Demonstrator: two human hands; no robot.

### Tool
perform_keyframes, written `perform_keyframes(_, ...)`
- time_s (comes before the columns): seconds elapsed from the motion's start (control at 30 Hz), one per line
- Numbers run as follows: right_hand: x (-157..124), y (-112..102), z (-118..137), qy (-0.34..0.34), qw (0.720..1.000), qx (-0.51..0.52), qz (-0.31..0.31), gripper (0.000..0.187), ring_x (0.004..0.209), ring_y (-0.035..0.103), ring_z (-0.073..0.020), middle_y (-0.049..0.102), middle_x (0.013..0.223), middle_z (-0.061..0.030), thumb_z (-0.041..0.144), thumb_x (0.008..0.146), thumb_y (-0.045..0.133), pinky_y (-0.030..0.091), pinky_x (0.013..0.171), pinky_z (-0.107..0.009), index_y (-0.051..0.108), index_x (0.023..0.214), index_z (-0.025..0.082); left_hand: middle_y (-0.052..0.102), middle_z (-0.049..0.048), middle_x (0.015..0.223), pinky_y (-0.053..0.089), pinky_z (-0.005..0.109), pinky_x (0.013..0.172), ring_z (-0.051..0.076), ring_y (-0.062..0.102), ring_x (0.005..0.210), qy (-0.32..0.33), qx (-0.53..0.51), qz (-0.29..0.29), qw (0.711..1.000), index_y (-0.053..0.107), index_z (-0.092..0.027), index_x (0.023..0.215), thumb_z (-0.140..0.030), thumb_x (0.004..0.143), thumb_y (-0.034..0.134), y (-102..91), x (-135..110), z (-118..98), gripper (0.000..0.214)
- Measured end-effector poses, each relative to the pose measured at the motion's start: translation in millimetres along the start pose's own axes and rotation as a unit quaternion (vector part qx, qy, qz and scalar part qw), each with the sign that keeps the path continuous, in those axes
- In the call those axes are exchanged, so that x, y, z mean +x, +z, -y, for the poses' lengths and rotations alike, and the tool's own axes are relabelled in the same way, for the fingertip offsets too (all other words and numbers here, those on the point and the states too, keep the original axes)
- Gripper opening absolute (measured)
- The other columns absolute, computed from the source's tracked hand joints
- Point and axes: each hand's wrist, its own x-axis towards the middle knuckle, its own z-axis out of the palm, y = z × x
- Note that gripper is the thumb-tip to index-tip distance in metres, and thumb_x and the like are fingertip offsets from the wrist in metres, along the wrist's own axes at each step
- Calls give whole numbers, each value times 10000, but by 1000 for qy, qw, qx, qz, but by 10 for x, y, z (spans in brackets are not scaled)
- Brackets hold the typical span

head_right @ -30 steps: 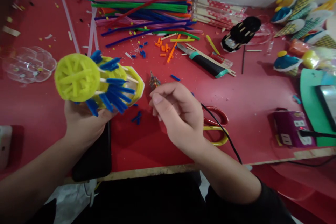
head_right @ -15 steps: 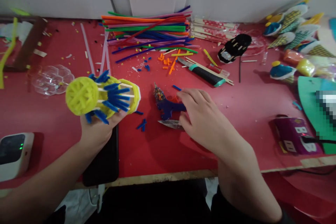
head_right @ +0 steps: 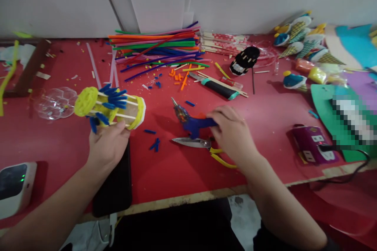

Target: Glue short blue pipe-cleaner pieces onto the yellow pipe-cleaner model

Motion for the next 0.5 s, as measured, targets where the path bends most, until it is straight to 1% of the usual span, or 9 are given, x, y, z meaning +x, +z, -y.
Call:
perform_keyframes(0.1,-79,-223,-399,-10,998,-42,-40,304,940,675,-266,727,955,-81,82,760,507,556,873,-436,705,938,228,759,26,1107,558,510,1064,261,729,1075,20,39,-6,999,686,-313,1117,-286,666,919,-36,-11,50,509)
perform_keyframes(0.13,-110,-283,-567,-26,998,-52,-30,308,944,676,-275,732,964,-90,88,738,495,548,887,-455,700,922,225,762,22,1084,579,502,1037,258,736,1055,31,60,-9,998,680,-311,1124,-305,685,910,-54,-17,70,495)
perform_keyframes(0.17,-142,-328,-738,-26,998,-55,-22,301,963,680,-287,738,981,-93,98,717,494,542,897,-473,693,901,229,766,20,1057,597,493,1013,256,745,1033,45,81,-6,996,676,-306,1134,-329,701,901,-72,-21,87,488)
perform_keyframes(0.2,-176,-357,-904,-28,998,-45,-26,283,943,689,-292,743,961,-86,111,682,492,546,885,-484,678,852,240,770,21,1031,607,484,1001,254,753,1021,56,101,2,993,674,-297,1146,-349,721,889,-88,-24,99,480)
perform_keyframes(0.23,-210,-369,-1057,-30,999,-26,-11,301,934,700,-285,744,965,-72,110,653,474,555,877,-485,666,835,253,774,23,1004,617,473,992,254,761,1011,67,119,14,991,673,-286,1155,-365,735,878,-99,-26,102,474)
perform_keyframes(0.3,-274,-348,-1303,-28,1000,-11,0,308,892,720,-265,734,945,-54,119,634,449,587,837,-473,636,826,271,781,27,959,636,447,969,252,776,975,79,148,35,985,676,-265,1155,-369,740,874,-103,-27,85,472)
perform_keyframes(0.4,-343,-267,-1486,-7,1000,10,10,338,907,731,-278,720,959,-54,149,615,437,612,843,-508,612,870,283,782,33,938,680,426,867,253,788,868,81,168,39,982,670,-253,1141,-341,672,911,-72,-26,25,535)
perform_keyframes(0.47,-362,-241,-1471,7,1000,14,27,369,965,728,-300,718,1003,-59,161,623,432,611,879,-543,615,918,285,778,38,963,696,419,803,253,785,824,71,168,38,983,657,-259,1132,-311,627,927,-50,-30,-7,575)
perform_keyframes(0.5,-367,-250,-1420,15,999,5,30,382,1004,721,-312,715,1031,-63,159,643,427,604,901,-560,616,950,285,775,38,980,699,415,785,252,783,818,67,165,35,983,647,-266,1125,-296,607,933,-45,-33,-17,592)
